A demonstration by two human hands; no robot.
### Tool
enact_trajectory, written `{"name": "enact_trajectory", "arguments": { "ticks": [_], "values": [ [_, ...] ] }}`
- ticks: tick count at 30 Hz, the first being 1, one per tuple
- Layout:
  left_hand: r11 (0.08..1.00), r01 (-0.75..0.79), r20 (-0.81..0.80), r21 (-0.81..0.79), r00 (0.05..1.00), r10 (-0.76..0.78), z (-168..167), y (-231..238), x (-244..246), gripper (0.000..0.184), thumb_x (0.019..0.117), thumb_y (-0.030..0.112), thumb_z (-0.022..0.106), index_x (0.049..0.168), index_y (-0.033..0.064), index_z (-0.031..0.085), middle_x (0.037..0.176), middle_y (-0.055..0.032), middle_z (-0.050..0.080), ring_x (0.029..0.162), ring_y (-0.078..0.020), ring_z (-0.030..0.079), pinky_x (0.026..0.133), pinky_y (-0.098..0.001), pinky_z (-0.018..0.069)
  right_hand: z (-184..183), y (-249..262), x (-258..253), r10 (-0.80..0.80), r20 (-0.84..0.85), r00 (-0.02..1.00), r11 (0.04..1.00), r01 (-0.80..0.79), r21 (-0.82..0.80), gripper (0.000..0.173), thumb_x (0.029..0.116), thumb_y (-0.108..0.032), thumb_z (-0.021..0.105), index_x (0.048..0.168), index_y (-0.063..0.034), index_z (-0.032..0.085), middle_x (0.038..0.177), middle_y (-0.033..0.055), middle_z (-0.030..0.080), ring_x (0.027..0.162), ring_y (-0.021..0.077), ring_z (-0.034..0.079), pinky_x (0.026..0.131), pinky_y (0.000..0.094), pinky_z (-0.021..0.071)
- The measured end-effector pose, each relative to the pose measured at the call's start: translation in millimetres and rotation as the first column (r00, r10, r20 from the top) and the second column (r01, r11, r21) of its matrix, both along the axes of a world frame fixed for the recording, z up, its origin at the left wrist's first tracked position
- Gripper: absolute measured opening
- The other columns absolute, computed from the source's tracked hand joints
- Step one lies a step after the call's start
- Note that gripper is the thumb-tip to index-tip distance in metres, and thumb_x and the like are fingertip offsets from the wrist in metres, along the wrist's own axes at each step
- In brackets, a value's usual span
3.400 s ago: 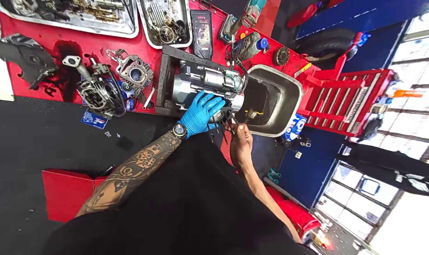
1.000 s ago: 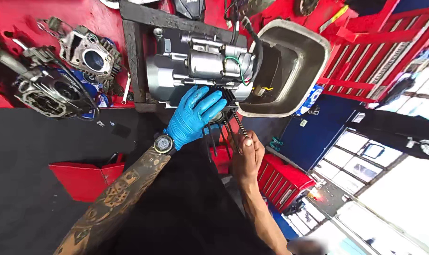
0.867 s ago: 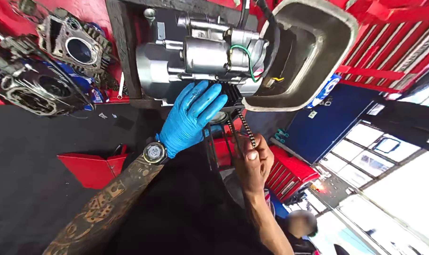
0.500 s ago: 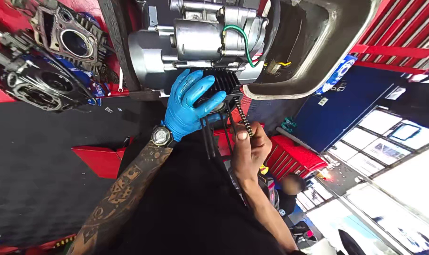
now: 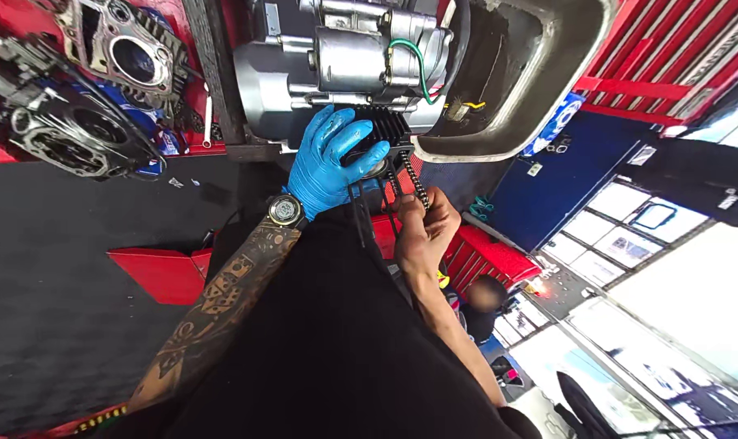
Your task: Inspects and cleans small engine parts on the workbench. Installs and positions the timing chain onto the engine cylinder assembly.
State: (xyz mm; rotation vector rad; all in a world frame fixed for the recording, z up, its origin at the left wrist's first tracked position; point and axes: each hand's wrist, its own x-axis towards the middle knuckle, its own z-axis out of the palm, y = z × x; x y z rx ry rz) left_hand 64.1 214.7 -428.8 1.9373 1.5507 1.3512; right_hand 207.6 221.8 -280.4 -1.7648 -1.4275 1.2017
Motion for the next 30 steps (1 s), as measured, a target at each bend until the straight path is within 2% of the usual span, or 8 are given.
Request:
{"name": "enact_trajectory", "arguments": {
  "ticks": [9,16,24,30],
  "values": [
    [1.0,0.006,0.01,-0.006,1.0,-0.006,-2,-1,-3,0.061,0.0876,0.052,0.077,0.14,0.026,0.06,0.14,-0.0194,0.057,0.135,-0.0394,0.05,0.118,-0.0557,0.0316,9,5,-3,-0.006,0.046,0.999,0.997,0.009,-0.083,0.032,0.0895,-0.004,0.066,0.073,-0.0173,0.043,0.054,-0.0078,0.036,0.044,0.003,0.034,0.042,0.0192,0.0327],
    [1.0,0.01,-0.002,-0.001,1.0,-0.01,0,-1,-1,0.06,0.0881,0.053,0.075,0.14,0.0248,0.061,0.138,-0.0205,0.059,0.134,-0.0415,0.051,0.116,-0.057,0.0337,13,4,0,0.027,0.101,0.995,0.987,-0.011,-0.16,0.025,0.0938,-0.009,0.065,0.079,-0.0152,0.046,0.058,-0.0047,0.042,0.045,0.0065,0.04,0.043,0.0228,0.0367],
    [1.0,0.013,0.016,0.005,1.0,-0.013,-2,-1,-3,0.059,0.0883,0.054,0.074,0.139,0.0259,0.061,0.139,-0.0197,0.058,0.135,-0.0405,0.05,0.117,-0.0558,0.0329,6,-3,5,0.027,0.012,1.0,0.991,-0.025,-0.128,0.021,0.1003,-0.016,0.059,0.081,-0.012,0.051,0.058,-0.0018,0.045,0.046,0.0093,0.043,0.044,0.026,0.0387],
    [1.0,-0.001,0.018,0.025,1.0,0.0,-2,-1,-2,0.061,0.0864,0.055,0.075,0.138,0.0241,0.062,0.136,-0.0214,0.06,0.134,-0.0422,0.051,0.116,-0.0571,0.0345,2,-5,6,0.023,-0.067,0.997,0.996,-0.029,-0.087,0.023,0.1,-0.014,0.059,0.079,-0.0124,0.051,0.059,-0.0018,0.046,0.046,0.0083,0.042,0.043,0.0246,0.0383]
  ]
}}
